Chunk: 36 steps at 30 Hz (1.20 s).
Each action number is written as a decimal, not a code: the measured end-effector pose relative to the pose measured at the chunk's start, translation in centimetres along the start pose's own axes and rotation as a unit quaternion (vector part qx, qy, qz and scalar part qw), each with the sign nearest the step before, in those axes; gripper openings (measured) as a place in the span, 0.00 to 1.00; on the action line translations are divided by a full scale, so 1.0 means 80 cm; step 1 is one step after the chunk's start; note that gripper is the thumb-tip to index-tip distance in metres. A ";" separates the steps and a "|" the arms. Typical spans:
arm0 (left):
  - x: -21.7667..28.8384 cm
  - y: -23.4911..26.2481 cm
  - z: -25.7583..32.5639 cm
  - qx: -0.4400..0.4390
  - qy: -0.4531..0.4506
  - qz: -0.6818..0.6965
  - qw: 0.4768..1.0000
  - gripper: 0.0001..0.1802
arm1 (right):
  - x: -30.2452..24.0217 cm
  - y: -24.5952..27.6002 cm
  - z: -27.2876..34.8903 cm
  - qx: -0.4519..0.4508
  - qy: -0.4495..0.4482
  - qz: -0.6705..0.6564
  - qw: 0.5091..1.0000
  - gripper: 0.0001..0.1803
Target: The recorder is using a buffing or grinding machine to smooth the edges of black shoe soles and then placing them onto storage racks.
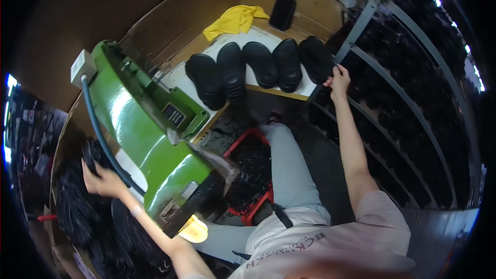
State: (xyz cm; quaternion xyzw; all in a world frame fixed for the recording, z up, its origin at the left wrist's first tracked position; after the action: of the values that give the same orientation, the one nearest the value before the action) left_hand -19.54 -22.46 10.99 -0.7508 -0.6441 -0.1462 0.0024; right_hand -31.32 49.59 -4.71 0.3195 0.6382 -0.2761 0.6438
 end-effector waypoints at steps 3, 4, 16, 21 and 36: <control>0.056 0.082 0.089 0.066 0.220 0.081 0.970 0.15 | -0.001 -0.013 0.003 -0.016 -0.015 0.025 0.999 0.19; 0.069 0.104 0.119 0.078 0.285 0.150 0.943 0.15 | 0.000 -0.016 0.006 -0.025 -0.022 0.050 0.998 0.19; 0.210 0.133 0.337 -0.142 0.624 0.610 0.467 0.19 | 0.053 -0.035 0.410 -0.720 -0.186 -0.009 0.669 0.40; 0.265 0.089 0.306 -0.266 0.570 0.719 0.295 0.26 | 0.037 -0.006 0.508 -0.739 -0.416 -0.148 0.509 0.36; 0.304 0.065 0.211 -0.325 0.396 0.355 0.782 0.10 | 0.031 0.018 0.537 -0.609 -0.291 -0.127 0.727 0.27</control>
State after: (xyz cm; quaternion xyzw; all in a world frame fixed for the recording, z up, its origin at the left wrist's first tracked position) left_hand -7.72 3.39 1.17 -0.7585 -0.1889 -0.6202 0.0654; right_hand -2.43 17.81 -7.94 -0.3211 0.4854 0.0137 0.8131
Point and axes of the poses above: each hand's wrist, its own z-axis away from the middle knuckle, its own y-axis out of the back of the hand, x = y × z, the point moved 5 cm from there along -z, towards the middle knuckle, and after that the axes turned 11 degrees about z, right-handed, at the moved point
